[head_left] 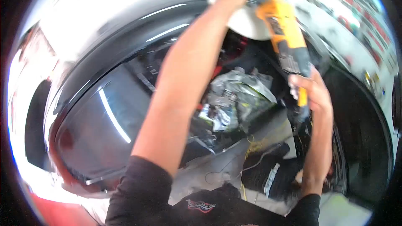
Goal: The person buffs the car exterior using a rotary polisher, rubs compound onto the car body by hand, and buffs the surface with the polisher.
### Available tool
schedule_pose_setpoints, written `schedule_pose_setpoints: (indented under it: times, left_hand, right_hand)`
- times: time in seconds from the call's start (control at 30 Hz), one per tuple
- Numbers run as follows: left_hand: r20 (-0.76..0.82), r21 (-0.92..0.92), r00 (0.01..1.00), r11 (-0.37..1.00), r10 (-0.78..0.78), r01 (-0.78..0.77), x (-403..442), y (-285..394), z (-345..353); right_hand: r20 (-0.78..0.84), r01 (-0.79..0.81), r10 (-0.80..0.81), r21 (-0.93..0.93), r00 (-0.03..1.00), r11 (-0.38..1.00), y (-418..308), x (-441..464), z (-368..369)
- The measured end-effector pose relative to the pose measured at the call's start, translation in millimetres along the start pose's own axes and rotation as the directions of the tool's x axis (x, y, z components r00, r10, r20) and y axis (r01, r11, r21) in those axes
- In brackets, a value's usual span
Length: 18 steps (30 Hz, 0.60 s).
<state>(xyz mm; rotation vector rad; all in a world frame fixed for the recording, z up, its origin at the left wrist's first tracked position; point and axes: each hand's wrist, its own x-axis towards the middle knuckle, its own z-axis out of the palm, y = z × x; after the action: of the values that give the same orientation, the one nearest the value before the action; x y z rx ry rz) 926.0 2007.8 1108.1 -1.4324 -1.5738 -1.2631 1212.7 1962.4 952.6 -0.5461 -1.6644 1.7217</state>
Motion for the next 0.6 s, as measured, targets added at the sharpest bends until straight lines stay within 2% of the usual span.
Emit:
schedule_pose_setpoints:
  times: [0.07, 0.1, 0.13, 0.17, 0.2, 0.23, 0.27, 0.3, 0.33, 0.37, 0.4, 0.43, 0.47, 0.5, 0.53, 0.57, 0.6]
  left_hand:
    - [0.101, 0.079, 0.982, 0.982, 0.160, -0.169, 4.3, -16.2, 20.1]
    - [0.504, 0.513, 0.813, 0.657, 0.290, -0.552, 4.4, -20.8, -0.8]
    - [0.290, 0.479, 0.927, 0.802, 0.239, -0.357, -3.9, -31.2, -16.5]
    - [0.021, 0.135, 0.983, 0.974, 0.182, -0.183, -11.6, -40.4, -51.3]
    - [-0.098, 0.119, 0.976, 0.976, 0.192, -0.180, -29.3, -28.9, -79.3]
    - [-0.046, 0.061, 0.999, 0.998, 0.007, -0.004, -37.8, -41.5, -110.6]
    - [0.035, 0.055, 0.958, 0.957, -0.285, 0.283, -56.3, -12.6, -153.6]
    - [-0.008, 0.057, 0.968, 0.966, -0.251, 0.251, -68.3, -29.1, -185.9]
    - [-0.132, -0.037, 0.938, 0.948, -0.319, 0.317, -83.1, -32.1, -212.8]
    - [-0.126, -0.104, 0.916, 0.923, -0.381, 0.370, -97.3, -53.6, -251.7]
    - [-0.152, -0.069, 0.879, 0.892, -0.451, 0.446, -112.3, -67.0, -290.9]
    - [-0.264, -0.043, 0.858, 0.894, -0.441, 0.446, -133.0, -64.3, -320.7]
    - [-0.345, -0.149, 0.838, 0.906, -0.424, 0.397, -149.7, -93.4, -357.9]
    - [-0.446, -0.097, 0.796, 0.907, -0.408, 0.410, -166.0, -73.4, -379.0]
    - [-0.372, 0.022, 0.834, 0.894, -0.408, 0.447, -186.2, -78.3, -426.0]
    - [-0.406, -0.007, 0.827, 0.907, -0.388, 0.422, -201.3, -78.0, -448.5]
    - [-0.450, -0.014, 0.815, 0.915, -0.366, 0.403, -210.6, -83.0, -470.5]
  right_hand:
    - [-0.046, 0.056, -0.055, 0.016, 0.997, 0.998, 21.9, -6.8, -1.9]
    - [-0.075, 0.073, -0.072, 0.012, 0.995, 0.997, 19.3, -14.9, 10.9]
    - [0.009, 0.079, -0.080, 0.054, 0.997, 0.995, 22.0, -15.8, 18.1]
    - [-0.003, 0.088, -0.088, 0.024, 0.996, 0.996, 25.5, -18.1, 27.3]
    - [0.040, 0.092, -0.095, 0.061, 0.995, 0.994, 28.6, -18.2, 37.7]
    - [0.069, 0.112, -0.113, 0.024, 0.991, 0.993, 29.8, -17.8, 51.4]
    - [0.045, 0.113, -0.110, -0.079, 0.993, 0.990, 28.2, -25.1, 67.5]
    - [0.054, 0.195, -0.188, -0.184, 0.981, 0.964, 41.2, -25.1, 85.9]
    - [0.111, 0.148, -0.135, -0.114, 0.985, 0.982, 34.0, -33.7, 107.4]
    - [0.167, 0.171, -0.139, -0.195, 0.976, 0.966, 42.5, -34.0, 128.5]
    - [0.222, 0.188, -0.136, -0.229, 0.965, 0.955, 35.5, -43.4, 148.1]
    - [0.321, 0.126, -0.032, -0.278, 0.947, 0.952, 32.7, -45.1, 166.2]
    - [0.350, 0.227, -0.120, -0.284, 0.929, 0.932, 43.6, -48.6, 190.6]
    - [0.439, 0.167, -0.014, -0.312, 0.898, 0.935, 35.2, -52.0, 208.8]
    - [0.526, 0.107, 0.099, -0.348, 0.845, 0.932, 22.4, -59.0, 228.4]
    - [0.586, 0.128, 0.118, -0.362, 0.802, 0.923, 18.4, -65.2, 248.5]
    - [0.600, 0.275, -0.041, -0.303, 0.799, 0.912, 40.7, -59.6, 277.8]
